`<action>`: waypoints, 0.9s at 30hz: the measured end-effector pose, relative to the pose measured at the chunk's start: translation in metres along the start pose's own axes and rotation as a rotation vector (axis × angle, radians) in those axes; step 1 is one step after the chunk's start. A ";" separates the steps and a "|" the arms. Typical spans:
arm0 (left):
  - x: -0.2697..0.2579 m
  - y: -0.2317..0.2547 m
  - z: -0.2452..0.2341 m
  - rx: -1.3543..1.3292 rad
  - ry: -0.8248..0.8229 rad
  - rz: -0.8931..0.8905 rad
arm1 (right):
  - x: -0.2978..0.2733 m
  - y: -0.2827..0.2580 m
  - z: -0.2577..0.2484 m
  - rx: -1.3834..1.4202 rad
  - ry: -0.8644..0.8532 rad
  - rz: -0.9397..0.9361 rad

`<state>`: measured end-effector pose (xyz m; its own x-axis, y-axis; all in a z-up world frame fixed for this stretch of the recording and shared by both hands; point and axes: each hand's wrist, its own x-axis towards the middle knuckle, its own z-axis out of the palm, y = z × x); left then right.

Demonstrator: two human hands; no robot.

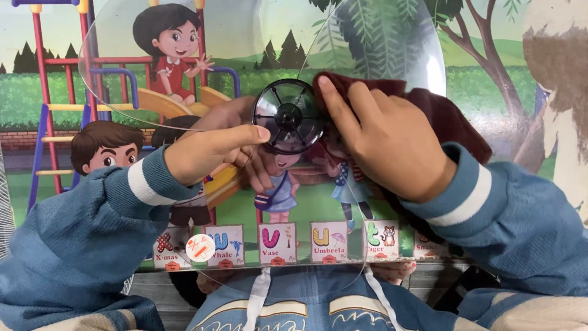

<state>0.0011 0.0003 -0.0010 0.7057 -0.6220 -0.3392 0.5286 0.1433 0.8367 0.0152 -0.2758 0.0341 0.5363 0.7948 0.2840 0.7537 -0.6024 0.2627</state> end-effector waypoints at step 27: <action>0.000 0.001 0.000 0.049 0.015 -0.042 | -0.074 0.024 -0.019 0.322 -0.231 -0.156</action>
<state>0.0021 0.0003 -0.0002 0.6910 -0.6147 -0.3803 0.5339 0.0793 0.8418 -0.0134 -0.3506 0.0370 0.4501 0.8921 0.0397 0.8930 -0.4494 -0.0255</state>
